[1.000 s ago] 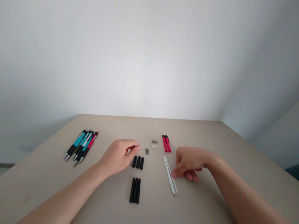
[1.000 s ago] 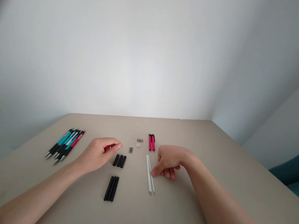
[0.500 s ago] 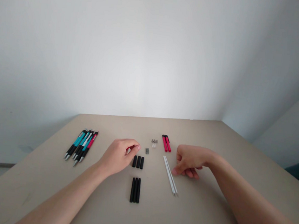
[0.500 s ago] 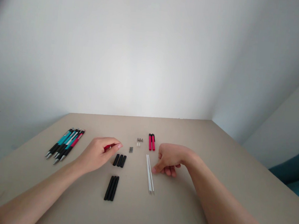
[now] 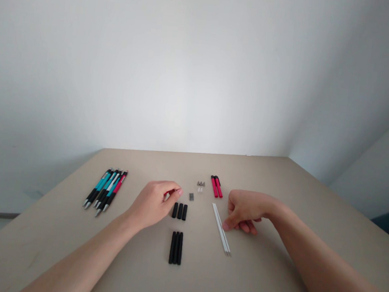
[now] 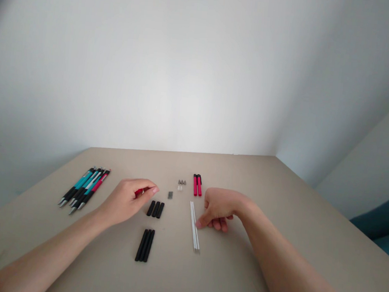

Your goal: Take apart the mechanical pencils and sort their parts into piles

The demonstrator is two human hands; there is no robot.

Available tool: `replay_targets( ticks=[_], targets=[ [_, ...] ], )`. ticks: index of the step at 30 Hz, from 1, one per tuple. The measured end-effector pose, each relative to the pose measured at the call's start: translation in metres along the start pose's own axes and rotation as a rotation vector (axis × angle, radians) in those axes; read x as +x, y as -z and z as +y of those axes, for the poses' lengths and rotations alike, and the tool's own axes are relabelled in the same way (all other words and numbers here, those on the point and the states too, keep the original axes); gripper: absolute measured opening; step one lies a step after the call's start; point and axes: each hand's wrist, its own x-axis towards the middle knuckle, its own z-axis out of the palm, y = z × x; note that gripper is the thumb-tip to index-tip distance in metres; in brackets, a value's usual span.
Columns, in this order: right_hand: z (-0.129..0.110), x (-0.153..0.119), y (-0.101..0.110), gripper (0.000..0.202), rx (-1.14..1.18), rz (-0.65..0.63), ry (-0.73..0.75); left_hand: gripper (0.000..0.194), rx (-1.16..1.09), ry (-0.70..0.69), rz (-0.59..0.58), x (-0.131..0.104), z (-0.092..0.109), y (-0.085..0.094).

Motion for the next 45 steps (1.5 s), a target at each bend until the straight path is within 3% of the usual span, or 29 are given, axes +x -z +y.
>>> replay_targets(
  ticks=[10, 18, 25, 45],
  targets=[
    [0.004, 0.003, 0.000, 0.038, 0.079, -0.002, 0.053, 0.026, 0.007, 0.005, 0.000, 0.001, 0.002, 0.001],
    [-0.005, 0.008, -0.006, 0.046, 0.141, 0.080, 0.046, 0.026, 0.012, 0.001, 0.006, 0.000, 0.003, 0.002],
    [-0.007, 0.013, -0.008, 0.046, 0.203, 0.224, -0.001, 0.025, 0.008, 0.003, 0.006, 0.000, 0.001, 0.001],
    [-0.008, 0.012, -0.007, 0.041, 0.190, 0.218, -0.058, 0.026, 0.007, 0.017, -0.005, 0.000, 0.001, 0.001]
  ],
)
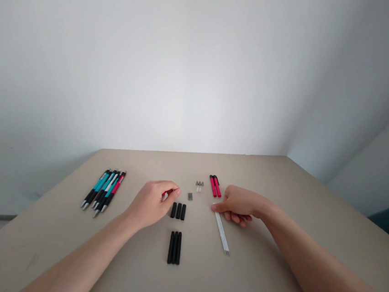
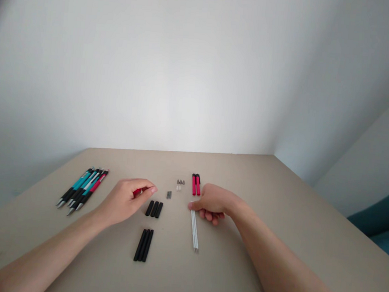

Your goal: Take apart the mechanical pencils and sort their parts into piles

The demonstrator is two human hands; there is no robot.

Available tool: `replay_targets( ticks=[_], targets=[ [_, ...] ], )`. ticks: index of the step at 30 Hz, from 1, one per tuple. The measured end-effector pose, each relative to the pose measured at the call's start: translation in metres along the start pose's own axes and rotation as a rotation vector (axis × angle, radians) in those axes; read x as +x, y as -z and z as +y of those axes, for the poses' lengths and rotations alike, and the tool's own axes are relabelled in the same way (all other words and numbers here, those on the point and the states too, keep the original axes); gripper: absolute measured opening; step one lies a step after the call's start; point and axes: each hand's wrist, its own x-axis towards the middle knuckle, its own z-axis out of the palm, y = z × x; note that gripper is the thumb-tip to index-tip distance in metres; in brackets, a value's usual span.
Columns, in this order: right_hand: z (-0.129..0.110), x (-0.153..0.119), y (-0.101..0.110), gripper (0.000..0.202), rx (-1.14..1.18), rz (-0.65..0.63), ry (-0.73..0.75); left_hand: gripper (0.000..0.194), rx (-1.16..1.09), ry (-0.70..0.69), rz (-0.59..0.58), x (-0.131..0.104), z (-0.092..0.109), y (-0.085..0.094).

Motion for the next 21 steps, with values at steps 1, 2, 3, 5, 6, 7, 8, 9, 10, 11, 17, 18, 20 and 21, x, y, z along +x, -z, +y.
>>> replay_targets(
  ticks=[1, 2, 3, 5, 6, 7, 8, 9, 10, 11, 17, 18, 20, 21],
  targets=[
    [0.0001, 0.0002, 0.0002, 0.042, -0.004, -0.002, -0.001, 0.026, -0.002, 0.001, 0.001, -0.0001, -0.0001, -0.0001],
    [0.0002, 0.0003, 0.0004, 0.042, -0.010, -0.004, -0.004, 0.026, -0.004, 0.001, 0.000, -0.0001, -0.0003, -0.0003],
    [0.0003, 0.0003, 0.0005, 0.042, -0.014, -0.007, -0.008, 0.027, -0.006, 0.001, 0.000, -0.0001, -0.0003, -0.0004],
    [0.0004, -0.0002, 0.0007, 0.043, -0.019, -0.010, -0.011, 0.027, -0.009, -0.002, 0.001, -0.0002, -0.0003, -0.0004],
    [0.0003, -0.0007, 0.0008, 0.043, -0.020, -0.009, -0.010, 0.027, -0.011, -0.003, 0.003, -0.0002, -0.0002, -0.0004],
    [0.0002, -0.0014, 0.0009, 0.043, -0.020, -0.006, -0.008, 0.027, -0.013, -0.005, 0.005, -0.0002, 0.0000, -0.0003],
    [0.0001, -0.0022, 0.0011, 0.043, -0.019, -0.003, -0.006, 0.027, -0.013, -0.006, 0.008, -0.0003, 0.0002, -0.0001],
    [-0.0001, -0.0029, 0.0013, 0.043, -0.020, -0.001, -0.007, 0.027, -0.013, -0.006, 0.008, -0.0003, 0.0004, 0.0000],
    [-0.0003, -0.0036, 0.0016, 0.044, -0.022, 0.000, -0.011, 0.027, -0.012, -0.006, 0.007, -0.0003, 0.0006, 0.0001],
    [-0.0004, -0.0042, 0.0019, 0.044, -0.025, 0.001, -0.015, 0.026, -0.013, -0.005, 0.006, -0.0004, 0.0008, 0.0002],
    [-0.0004, -0.0052, 0.0025, 0.043, -0.033, 0.002, -0.019, 0.027, -0.014, -0.003, 0.019, -0.0006, 0.0011, -0.0002],
    [-0.0005, -0.0053, 0.0024, 0.043, -0.033, 0.001, -0.015, 0.026, -0.012, -0.004, 0.018, -0.0007, 0.0010, -0.0002],
    [-0.0010, -0.0059, 0.0022, 0.043, -0.035, -0.003, -0.006, 0.026, -0.009, -0.006, 0.016, -0.0007, 0.0009, -0.0003],
    [-0.0013, -0.0064, 0.0023, 0.043, -0.035, -0.006, -0.003, 0.026, -0.007, -0.004, 0.015, -0.0006, 0.0009, -0.0003]
  ],
)
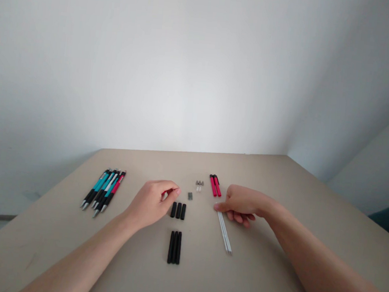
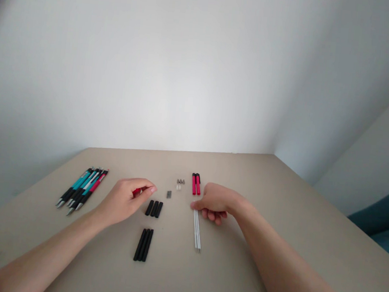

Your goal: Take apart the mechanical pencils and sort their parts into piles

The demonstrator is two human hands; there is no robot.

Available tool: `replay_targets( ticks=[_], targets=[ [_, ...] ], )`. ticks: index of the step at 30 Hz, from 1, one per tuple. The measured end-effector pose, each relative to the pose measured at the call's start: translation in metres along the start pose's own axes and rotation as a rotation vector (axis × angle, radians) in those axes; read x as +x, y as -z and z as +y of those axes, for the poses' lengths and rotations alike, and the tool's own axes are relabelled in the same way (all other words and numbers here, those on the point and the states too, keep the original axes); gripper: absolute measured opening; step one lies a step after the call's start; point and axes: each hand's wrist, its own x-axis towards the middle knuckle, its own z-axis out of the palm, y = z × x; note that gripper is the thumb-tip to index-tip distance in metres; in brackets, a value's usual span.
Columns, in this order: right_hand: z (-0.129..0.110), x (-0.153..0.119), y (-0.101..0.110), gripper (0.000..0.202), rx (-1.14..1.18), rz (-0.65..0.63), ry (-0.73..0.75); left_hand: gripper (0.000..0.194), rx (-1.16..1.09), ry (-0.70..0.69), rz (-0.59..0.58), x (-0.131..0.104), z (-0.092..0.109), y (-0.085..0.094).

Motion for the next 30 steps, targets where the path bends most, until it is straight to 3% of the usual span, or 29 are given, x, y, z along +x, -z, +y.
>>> replay_targets(
  ticks=[6, 9, 11, 13, 14, 17, 22, 26, 30],
  targets=[
    [0.002, 0.000, 0.003, 0.044, 0.010, 0.017, 0.014, 0.023, -0.033, 0.009, -0.023, 0.000, 0.001, 0.002],
    [0.002, 0.005, 0.002, 0.046, 0.017, 0.151, 0.100, 0.025, -0.124, -0.007, -0.103, -0.002, 0.002, 0.005],
    [-0.001, 0.007, -0.002, 0.044, -0.018, 0.371, 0.240, 0.047, -0.205, -0.029, -0.172, -0.004, 0.003, 0.007],
    [-0.009, 0.006, -0.010, 0.036, -0.069, 0.619, 0.468, 0.067, -0.278, -0.061, -0.218, -0.006, 0.004, 0.007],
    [-0.013, 0.004, -0.014, 0.030, -0.079, 0.676, 0.592, 0.071, -0.305, -0.076, -0.225, -0.007, 0.005, 0.006],
    [-0.026, -0.002, -0.030, 0.023, -0.111, 0.723, 0.880, 0.073, -0.357, -0.102, -0.234, -0.009, 0.008, 0.004],
    [-0.040, -0.004, -0.050, 0.020, -0.172, 0.673, 1.080, 0.078, -0.359, -0.193, -0.241, -0.012, 0.013, 0.003],
    [-0.041, 0.000, -0.053, 0.018, -0.079, 0.670, 1.116, 0.072, -0.353, -0.186, -0.179, -0.010, 0.013, -0.001],
    [-0.036, 0.002, -0.049, 0.022, 0.049, 0.819, 0.910, 0.038, -0.206, -0.130, 0.005, -0.002, 0.009, -0.002]
  ],
)
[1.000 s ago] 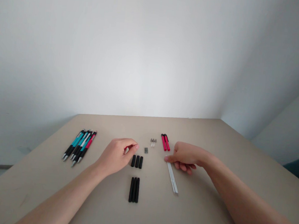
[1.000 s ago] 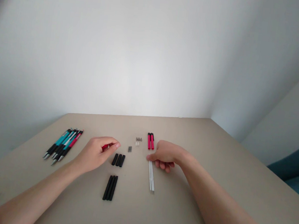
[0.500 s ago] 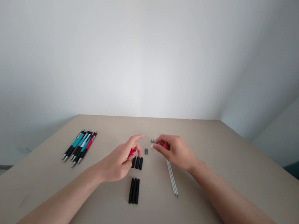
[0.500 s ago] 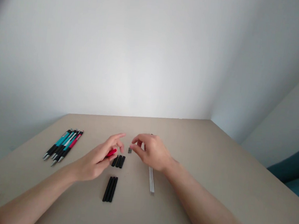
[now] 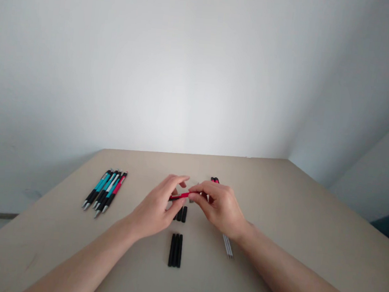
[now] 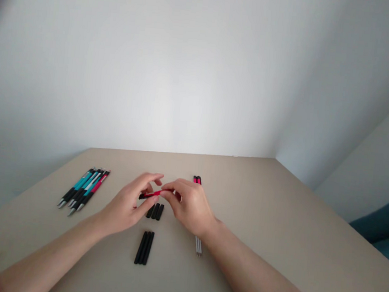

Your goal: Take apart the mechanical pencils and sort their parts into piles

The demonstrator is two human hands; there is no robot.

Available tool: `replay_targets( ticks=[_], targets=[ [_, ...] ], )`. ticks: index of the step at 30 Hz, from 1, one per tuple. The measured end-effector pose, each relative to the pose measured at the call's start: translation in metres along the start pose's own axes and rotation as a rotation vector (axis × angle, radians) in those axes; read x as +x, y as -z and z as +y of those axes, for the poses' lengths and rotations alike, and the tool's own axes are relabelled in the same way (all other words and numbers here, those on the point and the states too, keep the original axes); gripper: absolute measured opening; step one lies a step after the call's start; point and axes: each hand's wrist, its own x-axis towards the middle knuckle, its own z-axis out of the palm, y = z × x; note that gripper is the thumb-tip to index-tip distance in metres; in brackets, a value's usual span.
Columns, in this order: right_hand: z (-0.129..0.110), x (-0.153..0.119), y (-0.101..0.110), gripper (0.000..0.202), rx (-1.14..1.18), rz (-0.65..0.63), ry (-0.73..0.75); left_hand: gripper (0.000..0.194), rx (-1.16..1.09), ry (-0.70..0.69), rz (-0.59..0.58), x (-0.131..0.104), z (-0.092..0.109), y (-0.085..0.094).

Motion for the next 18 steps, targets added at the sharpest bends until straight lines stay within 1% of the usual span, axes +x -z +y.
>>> replay_targets(
  ticks=[1, 2, 4, 6, 8, 11, 13, 18],
  targets=[
    [0.0014, 0.0003, 0.0006, 0.022, -0.002, 0.017, -0.061, 0.026, 0.042, 0.008, 0.033, 0.0018, -0.0014, 0.0009],
    [0.0026, 0.0008, 0.0009, 0.023, 0.005, 0.022, -0.114, 0.019, 0.070, 0.010, 0.059, 0.0033, -0.0026, 0.0019],
    [0.0045, 0.0019, 0.0006, 0.024, 0.027, 0.012, -0.197, 0.016, 0.086, -0.007, 0.105, 0.0052, -0.0042, 0.0036],
    [0.0058, 0.0028, -0.0004, 0.023, 0.043, -0.012, -0.243, 0.013, 0.080, -0.035, 0.163, 0.0056, -0.0052, 0.0043],
    [0.0066, 0.0029, -0.0017, 0.021, 0.043, -0.046, -0.240, 0.012, 0.081, -0.046, 0.223, 0.0051, -0.0058, 0.0038],
    [0.0076, 0.0019, -0.0039, 0.017, 0.021, -0.089, -0.191, 0.019, 0.085, -0.020, 0.273, 0.0037, -0.0067, 0.0018],
    [0.0080, 0.0011, -0.0052, 0.016, 0.009, -0.109, -0.166, 0.021, 0.081, -0.009, 0.267, 0.0033, -0.0067, 0.0009],
    [0.0078, 0.0015, -0.0057, 0.014, 0.021, -0.134, -0.156, 0.015, 0.062, -0.041, 0.236, 0.0036, -0.0034, 0.0017]
  ],
)
